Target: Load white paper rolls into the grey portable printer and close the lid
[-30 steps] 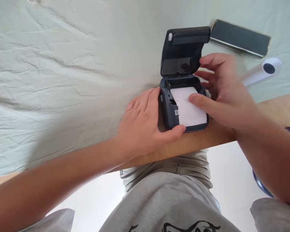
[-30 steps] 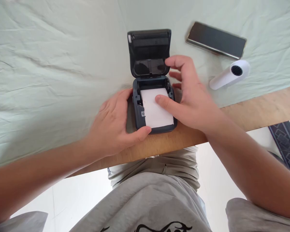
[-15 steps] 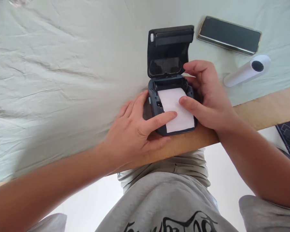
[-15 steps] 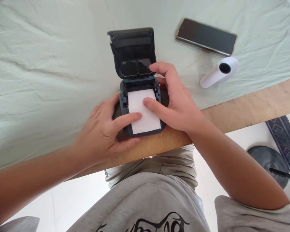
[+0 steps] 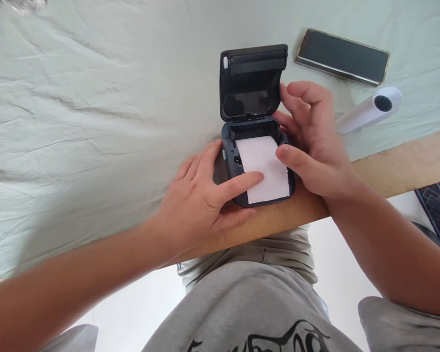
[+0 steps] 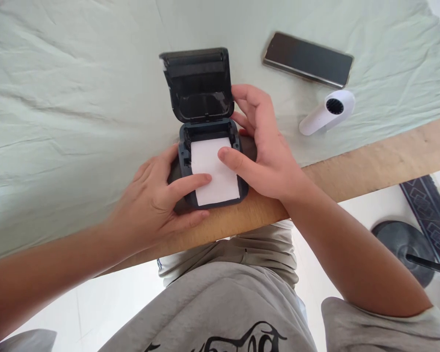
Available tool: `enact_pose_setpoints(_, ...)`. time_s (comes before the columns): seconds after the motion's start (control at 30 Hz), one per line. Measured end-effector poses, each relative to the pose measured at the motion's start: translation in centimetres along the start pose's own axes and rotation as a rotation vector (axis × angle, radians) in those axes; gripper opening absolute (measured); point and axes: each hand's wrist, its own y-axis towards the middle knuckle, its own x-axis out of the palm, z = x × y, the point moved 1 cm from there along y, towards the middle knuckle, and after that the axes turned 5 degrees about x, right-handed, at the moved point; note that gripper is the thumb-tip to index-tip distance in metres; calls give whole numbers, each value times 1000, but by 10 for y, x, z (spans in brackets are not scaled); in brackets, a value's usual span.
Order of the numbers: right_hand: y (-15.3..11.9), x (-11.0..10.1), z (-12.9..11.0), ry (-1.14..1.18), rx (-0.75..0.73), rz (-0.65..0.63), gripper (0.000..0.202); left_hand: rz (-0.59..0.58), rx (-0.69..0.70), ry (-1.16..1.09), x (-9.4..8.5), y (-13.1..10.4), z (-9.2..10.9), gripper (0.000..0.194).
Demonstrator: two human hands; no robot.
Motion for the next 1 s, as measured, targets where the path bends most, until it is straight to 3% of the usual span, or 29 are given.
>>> enact_pose_setpoints(0.13, 0, -4, 7, 123, -24, 87, 74, 54, 41, 0, 1, -2, -1, 58)
enact_pose_setpoints(0.27, -1, -3, 8, 110, -17, 145, 67, 17, 4, 4, 2, -2, -1, 58)
enact_pose_setpoints(0.4, -1, -1, 4, 17, 19, 89, 54, 55, -14, -3, 2, 0, 3, 62)
enact_pose_setpoints(0.53, 0, -4, 2, -53, 52, 66, 48, 92, -64, 16, 5, 0, 4, 93)
enact_pose_setpoints(0.6, 1, -6, 2, -44, 61, 39, 49, 88, -67, 34, 6, -1, 3, 100)
enact_pose_setpoints(1.0, 5, -11, 0, -105, 46, -18, 32, 66, -77, -31, 1, 1, 5, 93)
